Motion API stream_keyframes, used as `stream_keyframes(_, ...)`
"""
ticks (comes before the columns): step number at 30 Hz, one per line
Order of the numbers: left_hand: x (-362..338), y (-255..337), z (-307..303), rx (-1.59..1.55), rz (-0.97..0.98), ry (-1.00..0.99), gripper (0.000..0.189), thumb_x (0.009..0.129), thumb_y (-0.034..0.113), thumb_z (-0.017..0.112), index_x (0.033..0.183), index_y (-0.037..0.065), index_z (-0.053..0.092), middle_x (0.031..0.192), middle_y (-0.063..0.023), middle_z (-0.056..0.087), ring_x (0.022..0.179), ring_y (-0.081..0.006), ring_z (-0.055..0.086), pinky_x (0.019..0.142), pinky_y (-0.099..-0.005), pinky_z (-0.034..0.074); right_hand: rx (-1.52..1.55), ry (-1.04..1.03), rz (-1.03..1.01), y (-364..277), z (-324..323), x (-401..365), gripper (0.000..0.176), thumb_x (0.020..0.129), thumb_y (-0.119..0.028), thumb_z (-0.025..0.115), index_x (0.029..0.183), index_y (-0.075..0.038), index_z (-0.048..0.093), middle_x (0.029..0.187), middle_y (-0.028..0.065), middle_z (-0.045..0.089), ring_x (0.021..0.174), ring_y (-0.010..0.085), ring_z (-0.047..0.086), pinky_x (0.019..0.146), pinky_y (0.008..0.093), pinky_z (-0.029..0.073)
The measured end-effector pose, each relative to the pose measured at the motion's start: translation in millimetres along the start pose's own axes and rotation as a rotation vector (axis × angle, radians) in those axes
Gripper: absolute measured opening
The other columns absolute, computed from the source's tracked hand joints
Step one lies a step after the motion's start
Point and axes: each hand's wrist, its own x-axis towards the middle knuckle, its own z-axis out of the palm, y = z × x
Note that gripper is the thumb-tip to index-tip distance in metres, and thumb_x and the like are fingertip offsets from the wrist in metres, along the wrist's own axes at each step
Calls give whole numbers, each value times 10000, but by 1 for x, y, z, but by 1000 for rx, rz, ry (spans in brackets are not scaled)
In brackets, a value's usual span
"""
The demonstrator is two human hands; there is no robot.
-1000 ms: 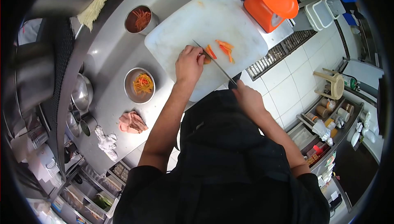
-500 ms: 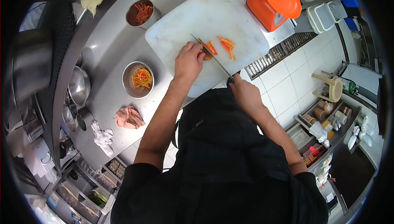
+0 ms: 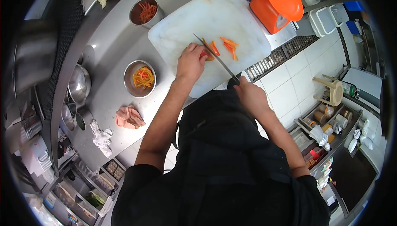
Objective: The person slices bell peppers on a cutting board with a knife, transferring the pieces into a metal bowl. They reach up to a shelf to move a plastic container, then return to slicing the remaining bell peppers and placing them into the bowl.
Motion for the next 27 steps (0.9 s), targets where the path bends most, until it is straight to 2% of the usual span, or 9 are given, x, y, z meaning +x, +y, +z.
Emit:
stream_keyframes(6, -5, -2, 5, -4, 24, 50, 273, 923, 129, 792, 1175, 52, 720, 1170, -105, 689, 1111, -335, 681, 948, -438, 572, 6, -2, 37, 8, 32, 1, 263, 1067, -275, 641, 1069, -32, 540, 806, 246, 730, 781, 473, 727, 699, 583, 574)
stream_keyframes(9, -7, -3, 3, 0, 26, 42, 261, 918, 121, 794, 1158, 51, 717, 1162, -109, 688, 1096, -339, 683, 939, -440, 574, 60, -2, -1, -5, 17, 9, 282, 1068, -280, 639, 1071, -17, 538, 812, 256, 723, 816, 498, 716, 717, 596, 556)
stream_keyframes(12, -2, -1, 2, 6, 9, 26, 253, 915, 117, 795, 1145, 50, 713, 1158, -110, 689, 1089, -343, 683, 933, -442, 574, 8, 5, -19, -3, 5, 2, 261, 1068, -270, 637, 1067, -29, 538, 801, 247, 728, 781, 475, 727, 694, 586, 570)
stream_keyframes(18, -4, -1, 1, 7, 28, 37, 244, 913, 118, 797, 1127, 43, 707, 1139, -113, 684, 1080, -346, 682, 923, -448, 573, 19, -24, 22, 5, 24, -1, 261, 1070, -268, 634, 1074, -25, 538, 801, 253, 723, 792, 476, 727, 696, 588, 566)
stream_keyframes(24, -1, -2, -2, 15, 12, -5, 238, 906, 142, 815, 1110, 59, 725, 1122, -116, 682, 1068, -343, 690, 920, -453, 580, 50, 55, -103, -4, 7, 19, 258, 1067, -270, 639, 1080, -26, 554, 803, 245, 724, 798, 471, 728, 696, 586, 564)
stream_keyframes(27, -3, 2, -7, 59, -60, -33, 262, 901, 184, 827, 1122, 76, 738, 1120, -122, 685, 1066, -342, 700, 920, -466, 586, 36, -19, -30, -4, -6, 6, 280, 1057, -282, 653, 1065, -18, 559, 824, 249, 723, 838, 475, 722, 742, 573, 557)
